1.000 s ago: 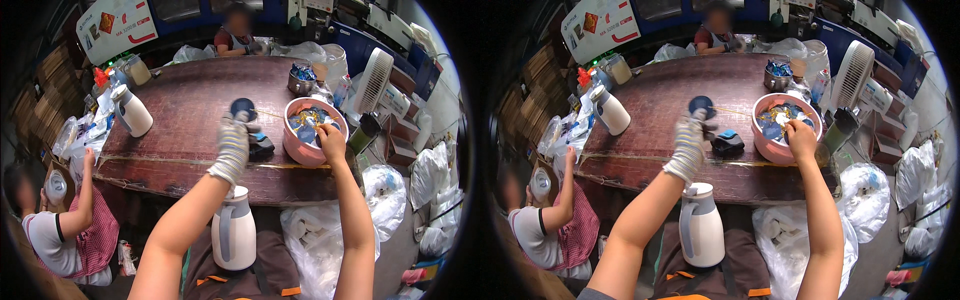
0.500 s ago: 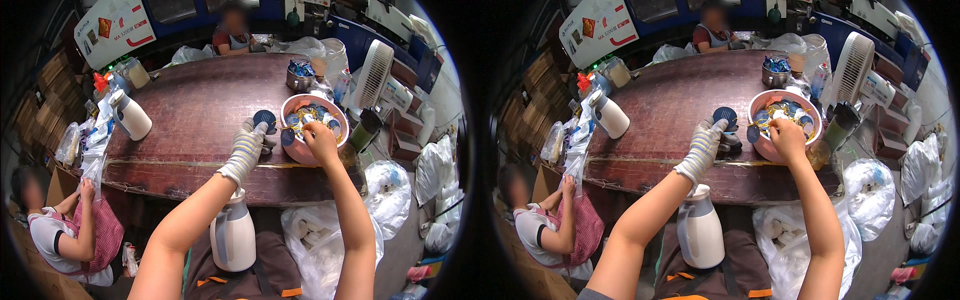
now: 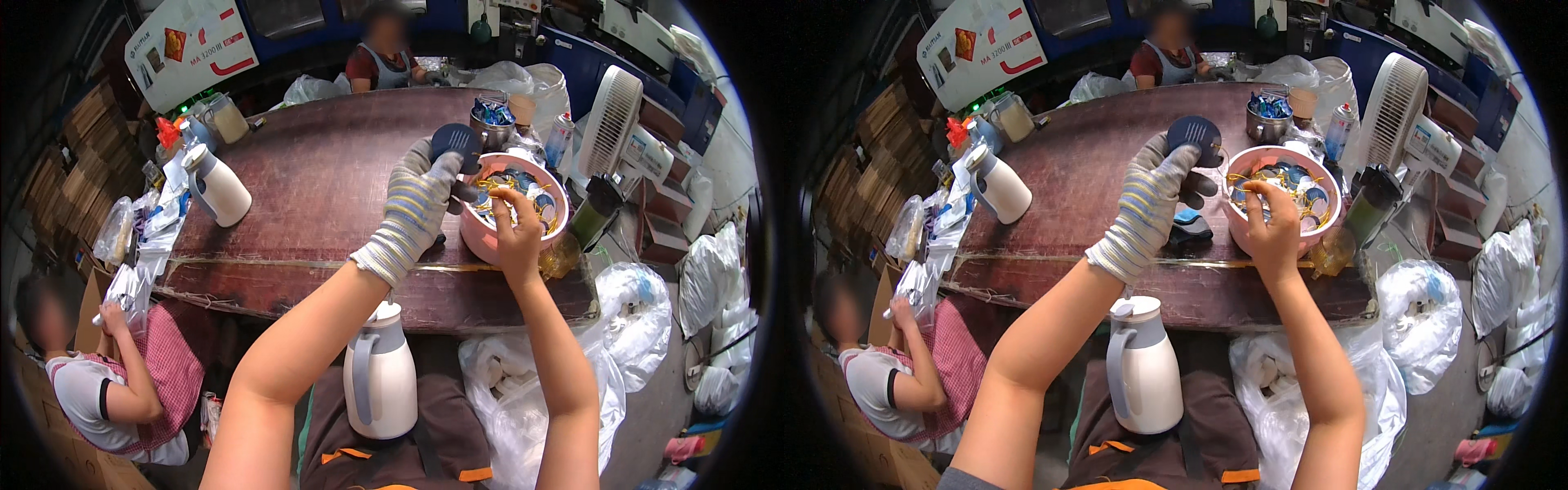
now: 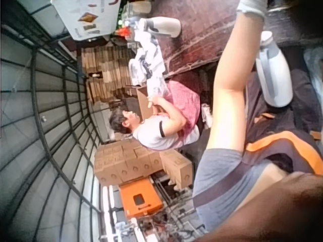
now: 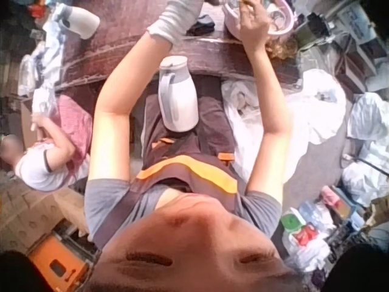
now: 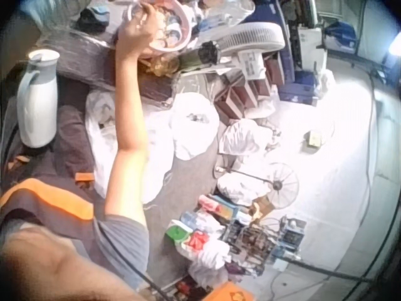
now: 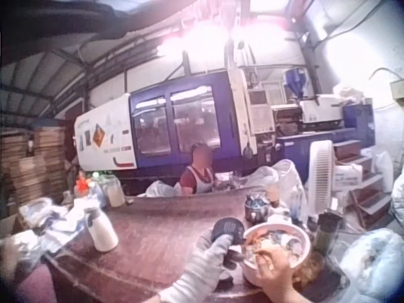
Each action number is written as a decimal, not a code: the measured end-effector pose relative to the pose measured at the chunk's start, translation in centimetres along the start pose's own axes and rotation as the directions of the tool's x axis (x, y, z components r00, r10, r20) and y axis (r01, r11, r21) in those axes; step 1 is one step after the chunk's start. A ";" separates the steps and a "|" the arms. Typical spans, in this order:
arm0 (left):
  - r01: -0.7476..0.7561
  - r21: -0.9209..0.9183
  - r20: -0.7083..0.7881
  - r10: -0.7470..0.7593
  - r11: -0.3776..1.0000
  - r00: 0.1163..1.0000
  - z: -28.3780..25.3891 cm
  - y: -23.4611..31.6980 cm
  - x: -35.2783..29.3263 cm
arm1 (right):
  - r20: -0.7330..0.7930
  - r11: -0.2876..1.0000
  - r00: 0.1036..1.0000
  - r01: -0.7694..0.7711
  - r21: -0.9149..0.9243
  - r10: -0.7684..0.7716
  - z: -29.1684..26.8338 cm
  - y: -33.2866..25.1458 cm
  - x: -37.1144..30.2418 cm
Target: The person repeatedly picks up white plastic kettles, places a lid on each, and secures it with a blue rubber band. They handle the kettles one at a time, placing finished units on the table. A coworker is visible across the table performing a similar task.
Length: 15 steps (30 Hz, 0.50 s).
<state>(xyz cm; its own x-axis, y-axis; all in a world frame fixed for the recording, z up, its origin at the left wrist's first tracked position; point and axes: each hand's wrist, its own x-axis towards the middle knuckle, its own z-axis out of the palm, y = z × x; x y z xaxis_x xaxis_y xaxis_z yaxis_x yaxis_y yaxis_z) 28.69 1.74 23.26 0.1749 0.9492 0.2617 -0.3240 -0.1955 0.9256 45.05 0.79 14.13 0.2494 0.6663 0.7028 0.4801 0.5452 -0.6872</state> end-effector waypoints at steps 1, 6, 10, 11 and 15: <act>-0.001 -0.029 0.029 0.002 1.000 1.000 0.4 0.9 -0.1 | -0.014 0.999 1.000 0.010 0.035 -0.009 0.3 -0.3 -0.1; -0.023 -0.020 0.070 0.025 1.000 0.997 0.3 3.4 0.0 | 0.098 0.872 0.967 -0.256 0.417 0.236 1.9 -2.9 -1.7; 0.077 -0.044 0.060 -0.074 0.996 0.995 -0.7 3.3 -0.4 | 0.210 0.516 0.886 -0.419 0.747 0.414 4.0 -2.5 -3.0; 0.073 -0.094 0.084 -0.065 0.993 0.994 -1.2 3.1 -0.5 | 0.266 0.363 0.850 -0.450 0.816 0.455 4.4 -2.4 -3.2; 0.142 -0.117 0.062 -0.135 0.983 0.989 -1.6 3.0 -1.4 | 0.474 0.007 0.761 -0.531 0.847 0.443 5.8 -2.4 -4.9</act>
<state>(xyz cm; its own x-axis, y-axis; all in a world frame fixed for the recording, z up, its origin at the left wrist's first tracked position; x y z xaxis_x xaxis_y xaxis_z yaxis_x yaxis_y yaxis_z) 26.01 0.19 25.22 0.2744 0.9497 0.1507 -0.4024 -0.0290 0.9150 37.82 -0.84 11.26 0.0042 0.9896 0.1438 -0.8420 0.0811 -0.5334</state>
